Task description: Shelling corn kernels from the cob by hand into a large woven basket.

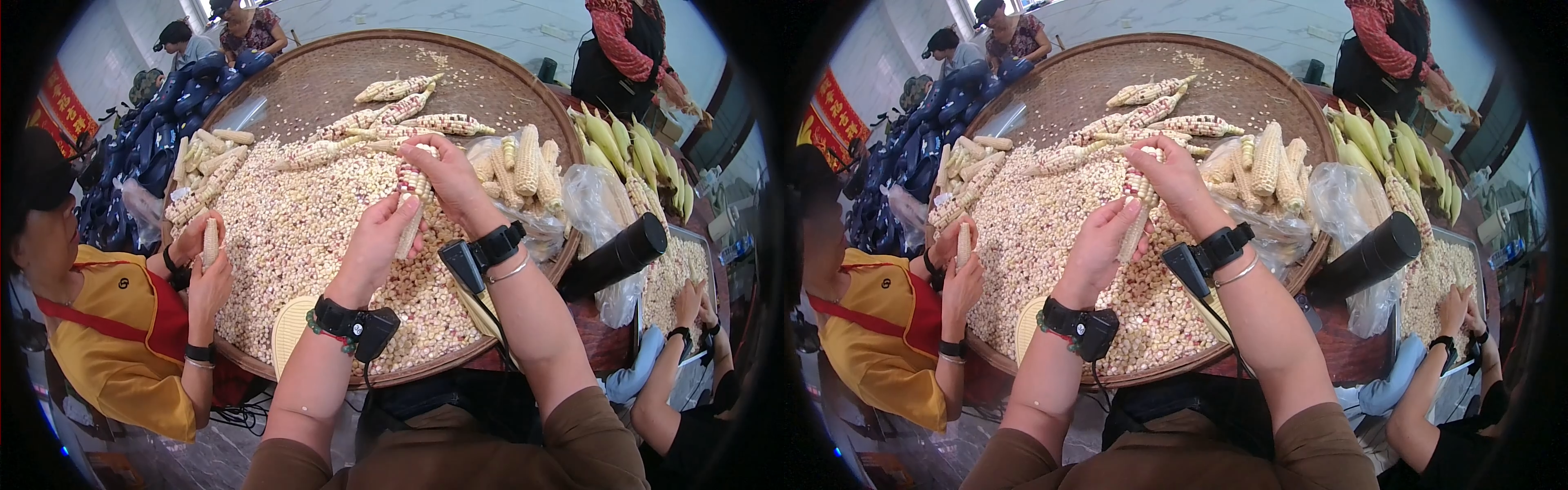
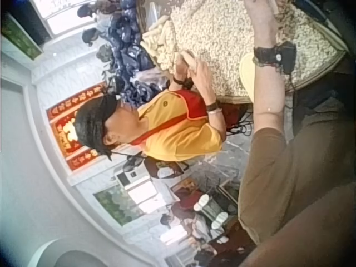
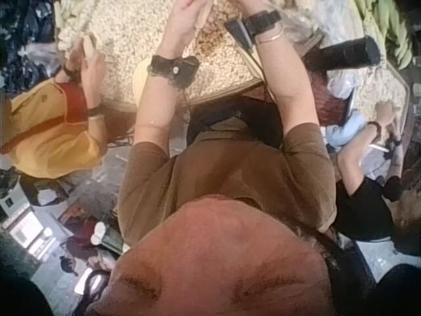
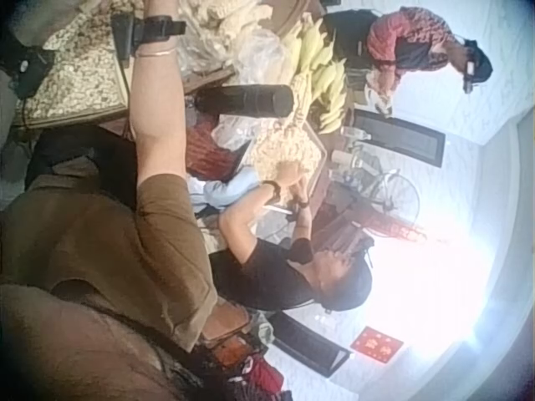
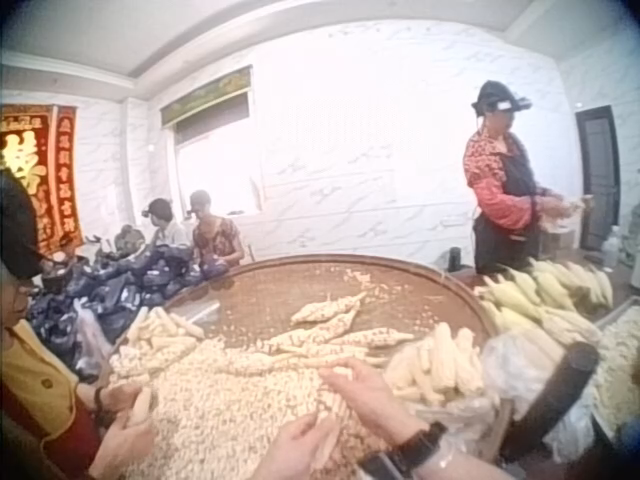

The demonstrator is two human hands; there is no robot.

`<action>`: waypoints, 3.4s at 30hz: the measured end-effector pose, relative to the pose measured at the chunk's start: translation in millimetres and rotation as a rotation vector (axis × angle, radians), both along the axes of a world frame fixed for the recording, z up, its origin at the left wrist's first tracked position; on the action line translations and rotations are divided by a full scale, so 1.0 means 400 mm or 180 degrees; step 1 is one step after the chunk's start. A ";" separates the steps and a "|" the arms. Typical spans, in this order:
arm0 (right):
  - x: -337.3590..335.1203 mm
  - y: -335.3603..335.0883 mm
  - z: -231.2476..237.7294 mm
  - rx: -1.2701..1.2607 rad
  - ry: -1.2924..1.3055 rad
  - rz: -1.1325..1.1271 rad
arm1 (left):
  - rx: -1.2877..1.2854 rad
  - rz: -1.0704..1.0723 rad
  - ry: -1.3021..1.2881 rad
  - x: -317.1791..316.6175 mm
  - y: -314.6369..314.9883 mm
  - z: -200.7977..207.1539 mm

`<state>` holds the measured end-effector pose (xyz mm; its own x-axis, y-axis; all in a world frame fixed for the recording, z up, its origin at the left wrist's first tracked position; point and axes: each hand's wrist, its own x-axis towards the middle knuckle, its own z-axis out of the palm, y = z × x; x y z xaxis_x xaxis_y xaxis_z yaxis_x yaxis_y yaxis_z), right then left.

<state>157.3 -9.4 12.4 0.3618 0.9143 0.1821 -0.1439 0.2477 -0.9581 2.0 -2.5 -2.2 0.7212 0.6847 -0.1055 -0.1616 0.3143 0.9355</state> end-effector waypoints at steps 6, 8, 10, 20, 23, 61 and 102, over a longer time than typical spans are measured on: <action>0.002 -0.010 0.008 -0.0219 -0.0044 0.0098 | -0.0358 -0.0015 -0.0193 0.004 -0.004 0.005; 0.006 -0.001 -0.003 -0.0216 -0.0035 0.0126 | -0.0386 -0.0047 -0.0181 0.003 -0.003 0.007; 0.005 0.001 -0.005 -0.0218 -0.0024 0.0155 | -0.0420 -0.0078 -0.0168 0.003 -0.001 0.004; 0.003 -0.001 -0.009 -0.0181 -0.0201 0.0161 | 0.0027 0.0029 0.0315 0.005 -0.007 0.005; 0.003 -0.003 -0.008 -0.0181 -0.0231 0.0166 | 0.0009 0.0018 0.0301 0.005 -0.005 0.000; 0.006 0.001 -0.019 -0.0333 -0.0447 0.0135 | -0.0092 -0.0059 0.0272 0.009 -0.006 -0.009; -0.003 -0.002 -0.001 0.0048 -0.0169 0.0041 | 0.0042 0.0109 0.0036 0.003 -0.003 0.007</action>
